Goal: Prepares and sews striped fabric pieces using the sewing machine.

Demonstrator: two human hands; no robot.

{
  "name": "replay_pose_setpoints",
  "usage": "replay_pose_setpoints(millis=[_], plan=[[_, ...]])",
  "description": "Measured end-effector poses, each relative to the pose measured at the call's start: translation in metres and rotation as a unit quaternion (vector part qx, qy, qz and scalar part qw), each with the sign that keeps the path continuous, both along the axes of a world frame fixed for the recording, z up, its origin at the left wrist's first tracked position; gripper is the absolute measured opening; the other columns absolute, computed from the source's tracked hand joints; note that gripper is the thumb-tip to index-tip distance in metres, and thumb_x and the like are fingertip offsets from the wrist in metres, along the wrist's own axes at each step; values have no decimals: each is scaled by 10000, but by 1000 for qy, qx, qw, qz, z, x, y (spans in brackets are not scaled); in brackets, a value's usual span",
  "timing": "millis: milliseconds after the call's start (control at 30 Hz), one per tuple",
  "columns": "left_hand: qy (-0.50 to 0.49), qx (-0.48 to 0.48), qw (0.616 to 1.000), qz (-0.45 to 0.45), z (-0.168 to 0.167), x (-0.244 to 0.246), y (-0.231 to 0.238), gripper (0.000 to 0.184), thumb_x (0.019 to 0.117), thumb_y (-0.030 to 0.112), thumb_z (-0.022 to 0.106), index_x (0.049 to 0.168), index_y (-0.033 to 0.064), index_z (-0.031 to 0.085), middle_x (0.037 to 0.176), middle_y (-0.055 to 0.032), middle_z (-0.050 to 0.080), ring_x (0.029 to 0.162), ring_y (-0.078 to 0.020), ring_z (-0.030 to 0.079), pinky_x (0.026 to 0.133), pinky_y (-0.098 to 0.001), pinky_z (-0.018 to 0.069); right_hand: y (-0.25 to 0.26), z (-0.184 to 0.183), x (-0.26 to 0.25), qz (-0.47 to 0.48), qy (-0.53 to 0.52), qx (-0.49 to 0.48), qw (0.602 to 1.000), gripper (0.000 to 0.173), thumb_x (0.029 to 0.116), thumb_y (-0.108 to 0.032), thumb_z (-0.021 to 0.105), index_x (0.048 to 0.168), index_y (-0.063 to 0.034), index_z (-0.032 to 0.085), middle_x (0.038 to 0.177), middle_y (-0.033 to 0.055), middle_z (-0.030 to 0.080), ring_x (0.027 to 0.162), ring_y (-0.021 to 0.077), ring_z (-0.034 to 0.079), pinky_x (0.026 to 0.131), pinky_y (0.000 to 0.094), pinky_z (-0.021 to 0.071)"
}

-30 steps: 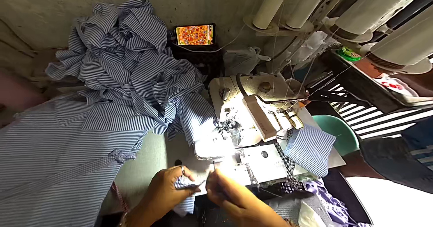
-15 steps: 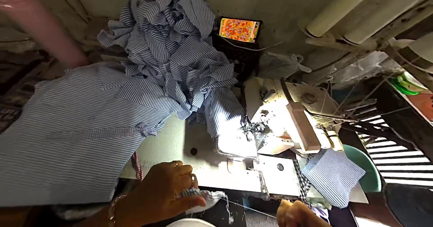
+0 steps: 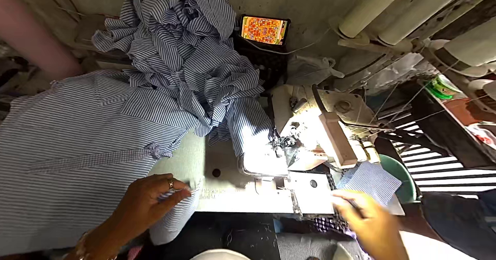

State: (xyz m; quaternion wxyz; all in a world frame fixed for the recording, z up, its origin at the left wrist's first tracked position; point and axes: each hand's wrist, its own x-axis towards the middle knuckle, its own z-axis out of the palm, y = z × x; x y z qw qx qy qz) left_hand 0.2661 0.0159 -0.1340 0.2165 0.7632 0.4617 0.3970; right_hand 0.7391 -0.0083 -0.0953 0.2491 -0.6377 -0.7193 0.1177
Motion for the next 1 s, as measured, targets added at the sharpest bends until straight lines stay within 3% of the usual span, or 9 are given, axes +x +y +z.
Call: replay_pose_setpoints(millis=[100, 200, 300, 367, 467, 600, 733, 867, 1000], plan=[[-63, -16, 997, -47, 7, 19, 2, 270, 1000, 375, 636, 943, 137, 751, 782, 45, 667, 796, 87, 592, 734, -74, 456, -10, -36, -97, 130, 262, -62, 954, 231, 970, -172, 659, 1114, -11, 742, 1104, 58, 758, 780, -21, 686, 681, 160, 575], [-127, -19, 989, -72, 11, 37, 2, 193, 1003, 348, 645, 971, 178, 732, 810, 106, 654, 812, 124, 579, 741, -52, 455, 0, -57, -169, 148, 526, -259, 797, 505, 1004, -223, 631, 1423, 32, 509, 1268, 28, 677, 703, -2, 653, 551, 186, 550], [-182, -40, 979, -82, 9, 47, -4, 156, 1003, 355, 638, 969, 227, 722, 827, 159, 641, 811, 132, 571, 728, -51, 452, 17, -54, -204, 68, 678, -306, 665, 126, 976, -120, 622, 1084, -89, 566, 761, -56, 677, 489, -18, 547, 448, 148, 460], [-235, -112, 960, -107, 4, 46, -10, 210, 1026, 397, 580, 943, 259, 715, 841, 190, 653, 821, 131, 585, 734, -59, 463, 21, -51, -210, 81, 684, -226, 688, 78, 939, -87, 685, 903, -114, 621, 692, -99, 618, 504, -64, 491, 476, 110, 417], [-340, -345, 872, -70, 9, 56, -19, 427, 1021, 573, 463, 889, 293, 757, 816, 175, 720, 749, 77, 654, 681, -127, 530, 25, -48, -204, 150, 554, -93, 814, 70, 919, -122, 709, 883, -63, 693, 843, -75, 616, 693, -82, 523, 635, 93, 456], [-402, -370, 817, -185, -9, 78, -4, 339, 997, 334, 628, 1309, 202, 611, 1127, 78, 725, 1007, -29, 683, 884, -225, 563, 27, -44, -201, 236, 461, 18, 855, 121, 978, -111, 665, 971, 7, 690, 968, 37, 653, 934, -2, 609, 844, 150, 519], [-411, -257, 850, -208, -13, 103, 3, 393, 989, 273, 644, 1378, 220, 632, 1243, 99, 713, 1092, -11, 673, 955, -215, 552, 25, -40, -201, 182, 496, 43, 848, 68, 943, -101, 703, 954, -50, 747, 925, -21, 641, 932, -41, 588, 841, 110, 494], [-296, -83, 946, -106, -21, 110, 9, 161, 916, 340, 733, 1062, 284, 694, 1110, 164, 614, 1070, 63, 570, 908, -119, 492, 21, -40, -197, 120, 568, -3, 814, 50, 868, -43, 757, 905, -51, 724, 872, -49, 708, 818, -50, 649, 756, 118, 546], [-199, -58, 974, -94, -12, 93, 15, 207, 906, 375, 752, 903, 208, 630, 1091, 107, 688, 1131, -8, 621, 977, -208, 516, 26, -39, -175, 154, 483, 52, 861, 80, 888, -94, 767, 920, -59, 702, 910, -24, 708, 846, -30, 650, 751, 120, 545]])
